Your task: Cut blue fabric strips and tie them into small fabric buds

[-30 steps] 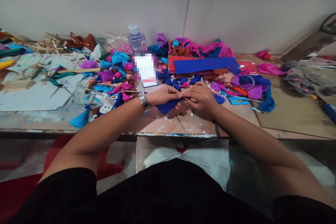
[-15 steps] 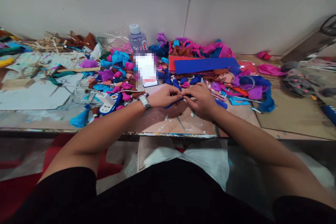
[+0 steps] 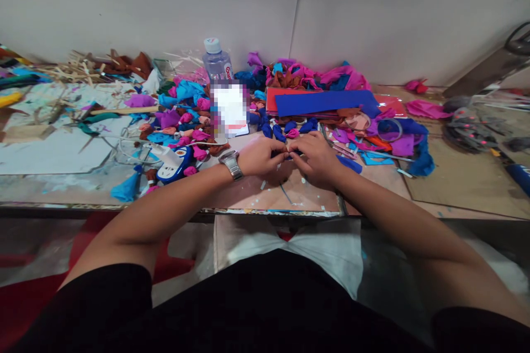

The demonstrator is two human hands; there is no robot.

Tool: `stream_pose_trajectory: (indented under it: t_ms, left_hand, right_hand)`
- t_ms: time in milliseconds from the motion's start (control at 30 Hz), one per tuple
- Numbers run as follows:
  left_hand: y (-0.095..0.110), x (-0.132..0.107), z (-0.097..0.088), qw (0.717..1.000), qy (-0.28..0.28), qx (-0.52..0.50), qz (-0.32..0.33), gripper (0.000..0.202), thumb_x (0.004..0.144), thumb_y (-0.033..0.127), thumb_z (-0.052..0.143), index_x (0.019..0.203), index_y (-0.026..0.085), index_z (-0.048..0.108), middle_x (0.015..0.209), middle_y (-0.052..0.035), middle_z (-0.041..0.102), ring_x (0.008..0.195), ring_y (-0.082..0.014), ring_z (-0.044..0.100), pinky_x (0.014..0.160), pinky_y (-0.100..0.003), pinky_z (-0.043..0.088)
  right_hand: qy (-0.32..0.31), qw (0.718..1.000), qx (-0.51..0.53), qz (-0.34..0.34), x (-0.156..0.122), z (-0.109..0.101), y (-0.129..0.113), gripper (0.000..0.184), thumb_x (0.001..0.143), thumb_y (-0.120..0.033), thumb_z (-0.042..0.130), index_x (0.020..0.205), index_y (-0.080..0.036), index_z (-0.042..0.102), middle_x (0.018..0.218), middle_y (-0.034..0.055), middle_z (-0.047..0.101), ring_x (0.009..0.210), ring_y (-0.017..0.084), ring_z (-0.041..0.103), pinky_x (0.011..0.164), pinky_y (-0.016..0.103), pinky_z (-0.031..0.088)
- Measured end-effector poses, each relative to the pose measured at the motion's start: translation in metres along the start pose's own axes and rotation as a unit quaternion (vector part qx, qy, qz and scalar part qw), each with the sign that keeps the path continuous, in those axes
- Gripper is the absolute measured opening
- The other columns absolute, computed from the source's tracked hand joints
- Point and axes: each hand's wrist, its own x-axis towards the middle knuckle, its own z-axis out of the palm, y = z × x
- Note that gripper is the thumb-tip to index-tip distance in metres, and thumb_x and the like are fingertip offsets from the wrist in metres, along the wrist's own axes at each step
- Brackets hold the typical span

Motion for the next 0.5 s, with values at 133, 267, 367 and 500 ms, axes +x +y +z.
stream_pose_trajectory:
  t_ms: [133, 267, 367, 500]
  left_hand:
    - [0.0008, -0.0013, 0.0051, 0.998, 0.018, 0.057, 0.022, 0.027, 0.101, 0.03, 0.057, 0.094, 0.02, 0.082, 0.087, -0.0064, 0.08, 0.074, -0.0189, 0.067, 0.068, -0.032, 0.038]
    - [0.0011, -0.0015, 0.0061, 0.997, 0.017, 0.074, 0.033, 0.028, 0.104, 0.03, 0.055, 0.099, 0.021, 0.081, 0.09, -0.0072, 0.081, 0.077, -0.0201, 0.068, 0.068, -0.032, 0.038]
    - [-0.0017, -0.0005, 0.0058, 0.997, 0.017, 0.077, 0.025, 0.031, 0.107, 0.034, 0.054, 0.1, 0.02, 0.081, 0.09, -0.0082, 0.08, 0.078, -0.0209, 0.068, 0.069, -0.033, 0.037]
    - [-0.0069, 0.0011, 0.0057, 0.997, 0.014, 0.071, 0.005, 0.029, 0.106, 0.036, 0.057, 0.098, 0.02, 0.08, 0.087, -0.0076, 0.08, 0.076, -0.0208, 0.066, 0.069, -0.033, 0.035]
  right_hand:
    - [-0.005, 1.0, 0.005, 0.007, 0.0005, 0.0032, 0.0029, 0.011, 0.105, -0.025, 0.056, 0.105, -0.024, 0.067, 0.109, 0.0088, 0.08, 0.105, 0.03, 0.069, 0.099, 0.049, 0.04]
    - [-0.004, 1.0, 0.015, 0.018, 0.0005, 0.0059, 0.0058, 0.01, 0.103, -0.025, 0.058, 0.103, -0.025, 0.068, 0.106, 0.0081, 0.079, 0.103, 0.03, 0.068, 0.096, 0.048, 0.042]
    - [0.012, 0.999, 0.034, 0.028, 0.0001, 0.0062, 0.0074, 0.01, 0.104, -0.027, 0.059, 0.103, -0.025, 0.069, 0.105, 0.0082, 0.079, 0.102, 0.03, 0.068, 0.094, 0.046, 0.043]
    - [0.037, 0.998, 0.045, 0.026, -0.0005, 0.0055, 0.008, 0.008, 0.103, -0.028, 0.065, 0.104, -0.025, 0.072, 0.105, 0.0074, 0.081, 0.102, 0.029, 0.07, 0.094, 0.046, 0.043]
